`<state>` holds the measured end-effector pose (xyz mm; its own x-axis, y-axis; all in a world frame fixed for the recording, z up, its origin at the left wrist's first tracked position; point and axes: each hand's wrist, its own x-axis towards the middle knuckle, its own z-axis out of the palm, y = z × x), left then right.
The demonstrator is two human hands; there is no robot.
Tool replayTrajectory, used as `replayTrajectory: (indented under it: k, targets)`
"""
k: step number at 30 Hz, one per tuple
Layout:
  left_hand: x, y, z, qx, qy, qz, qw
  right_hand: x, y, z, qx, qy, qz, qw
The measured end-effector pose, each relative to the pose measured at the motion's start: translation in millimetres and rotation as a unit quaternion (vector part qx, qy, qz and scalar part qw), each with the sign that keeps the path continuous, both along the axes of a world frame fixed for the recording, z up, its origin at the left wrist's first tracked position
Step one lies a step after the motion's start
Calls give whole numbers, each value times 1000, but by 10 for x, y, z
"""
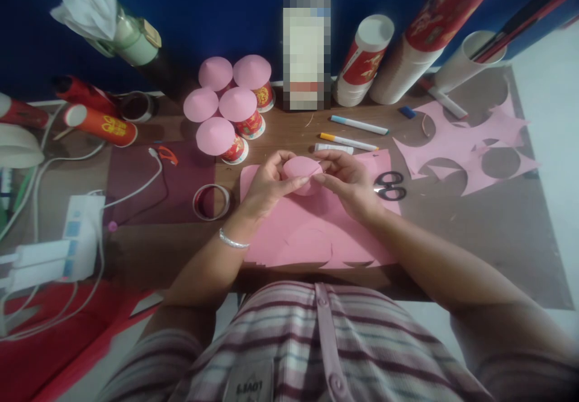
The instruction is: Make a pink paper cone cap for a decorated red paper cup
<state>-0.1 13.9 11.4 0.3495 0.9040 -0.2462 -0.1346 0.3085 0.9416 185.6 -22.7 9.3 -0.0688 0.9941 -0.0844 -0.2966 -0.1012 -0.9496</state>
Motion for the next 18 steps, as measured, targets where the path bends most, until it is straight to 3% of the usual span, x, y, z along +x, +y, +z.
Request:
replayTrajectory:
  k: [11,18]
  targets:
    - [-22,-3,-20,22,24,-5,999,-3,5,-27,-24,-8,19,1000]
    - [2,-21,61,20,28,-17,999,11,18,-29,-34,-15,36,999]
